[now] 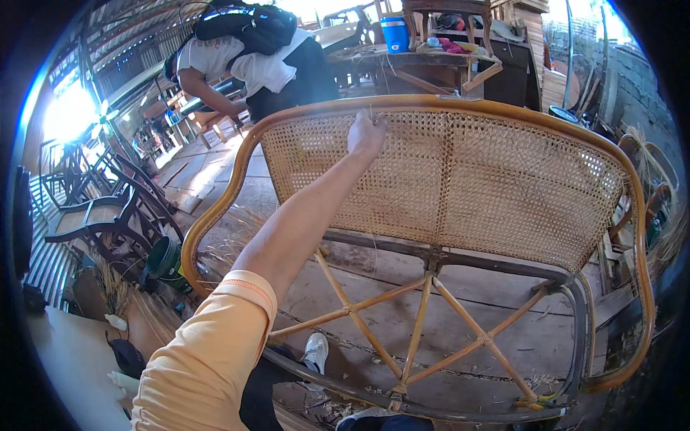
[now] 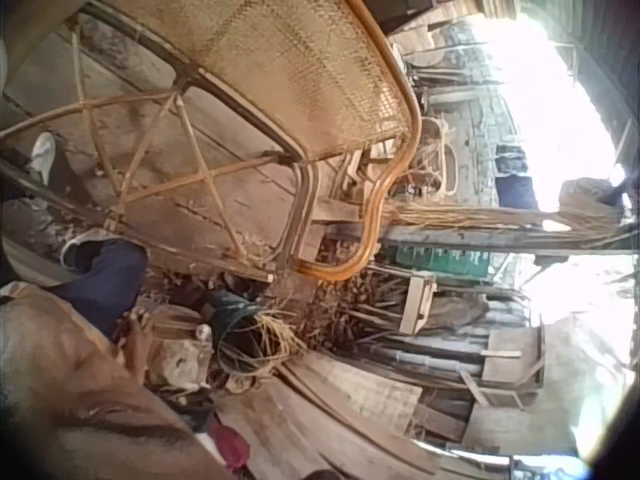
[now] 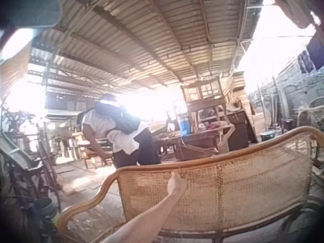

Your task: Weaving and securing rattan strips to a furniture frame.

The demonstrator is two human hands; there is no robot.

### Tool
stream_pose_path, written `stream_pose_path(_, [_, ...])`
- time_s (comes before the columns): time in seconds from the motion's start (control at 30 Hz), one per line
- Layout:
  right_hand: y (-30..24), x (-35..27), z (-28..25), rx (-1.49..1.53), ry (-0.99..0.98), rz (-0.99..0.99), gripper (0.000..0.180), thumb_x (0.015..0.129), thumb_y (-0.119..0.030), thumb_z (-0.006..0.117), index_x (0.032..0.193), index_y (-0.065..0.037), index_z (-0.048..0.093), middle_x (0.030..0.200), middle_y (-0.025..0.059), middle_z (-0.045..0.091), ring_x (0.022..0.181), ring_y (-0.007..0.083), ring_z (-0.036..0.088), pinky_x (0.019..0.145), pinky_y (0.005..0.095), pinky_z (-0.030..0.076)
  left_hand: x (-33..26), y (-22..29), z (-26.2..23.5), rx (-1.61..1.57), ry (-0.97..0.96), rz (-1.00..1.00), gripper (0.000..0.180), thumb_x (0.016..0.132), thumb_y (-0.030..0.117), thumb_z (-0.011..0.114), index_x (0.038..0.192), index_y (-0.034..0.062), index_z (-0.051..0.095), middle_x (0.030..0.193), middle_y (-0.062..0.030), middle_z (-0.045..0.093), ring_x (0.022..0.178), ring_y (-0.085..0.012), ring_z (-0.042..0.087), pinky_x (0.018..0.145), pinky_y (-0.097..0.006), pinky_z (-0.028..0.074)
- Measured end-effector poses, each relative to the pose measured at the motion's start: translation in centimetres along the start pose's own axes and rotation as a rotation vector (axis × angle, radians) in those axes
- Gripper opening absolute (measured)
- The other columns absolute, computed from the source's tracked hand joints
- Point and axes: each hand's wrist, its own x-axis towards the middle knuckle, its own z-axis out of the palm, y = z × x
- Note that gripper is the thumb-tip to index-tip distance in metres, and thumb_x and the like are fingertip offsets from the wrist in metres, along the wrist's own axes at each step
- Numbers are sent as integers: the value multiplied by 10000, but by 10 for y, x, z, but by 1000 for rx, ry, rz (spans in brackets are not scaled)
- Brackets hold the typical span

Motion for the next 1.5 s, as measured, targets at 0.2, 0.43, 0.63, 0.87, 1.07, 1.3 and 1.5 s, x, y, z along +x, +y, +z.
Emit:
stream_pose_path(0.2, [-32, -15, 15, 0, 25, 65, 140, 876, -135, 516, 866, 4, 533, 656, 77, 559, 535, 165, 496, 479, 289, 402, 12, 2, -5, 164, -84, 106, 293, 844, 299, 496, 969, 45, 572, 968, -202, 615, 934, -366, 579, 813, -441, 449])
stream_pose_path(0.43, [-35, -17, 16, -96, 8, 28, 189, 872, -168, 509, 939, 8, 520, 689, 84, 581, 565, 178, 530, 493, 285, 414, 23, -6, -11, 208, -135, 228, 304, 845, 298, 447, 976, 49, 563, 959, -207, 614, 929, -368, 577, 807, -443, 450])
stream_pose_path(0.63, [-15, -2, 6, -156, 21, -28, 223, 866, -203, 527, 942, 7, 534, 699, 84, 596, 579, 168, 546, 489, 285, 403, 17, -25, -23, 167, -92, 320, 309, 844, 304, 440, 952, 37, 552, 906, -231, 609, 875, -403, 571, 783, -475, 440])
stream_pose_path(0.87, [-25, -10, 11, -137, -8, -28, 228, 863, -227, 550, 921, -7, 573, 679, 77, 603, 581, 152, 556, 477, 285, 385, -67, -60, -59, -39, -274, 155, 339, 832, 289, 502, 733, -33, 540, 714, -252, 571, 727, -367, 597, 636, -420, 446])
stream_pose_path(1.07, [20, 24, -11, -326, 42, -6, 239, 871, -222, 542, 1002, -24, 570, 699, 70, 607, 584, 150, 557, 489, 297, 400, -226, -117, -112, -292, -733, -261, 240, 864, 198, 559, 798, -32, 574, 660, -2, 543, 636, -91, 458, 575, -299, 419])
stream_pose_path(1.3, [35, 29, -22, -470, 44, -94, 289, 883, -218, 513, 1123, -59, 545, 742, 56, 617, 586, 140, 550, 513, 318, 426, -389, -177, -183, -83, -923, -310, 255, 859, 289, 568, 886, 38, 610, 688, -123, 564, 651, -192, 582, 608, -326, 449])
stream_pose_path(1.5, [42, 25, -37, -197, -46, 361, 290, 885, -212, 508, 1129, -60, 543, 746, 54, 614, 592, 137, 549, 508, 311, 425, -425, -203, -175, 21, -824, -131, 234, 858, 261, 560, 914, 38, 603, 732, -122, 599, 700, -247, 617, 616, -360, 466])
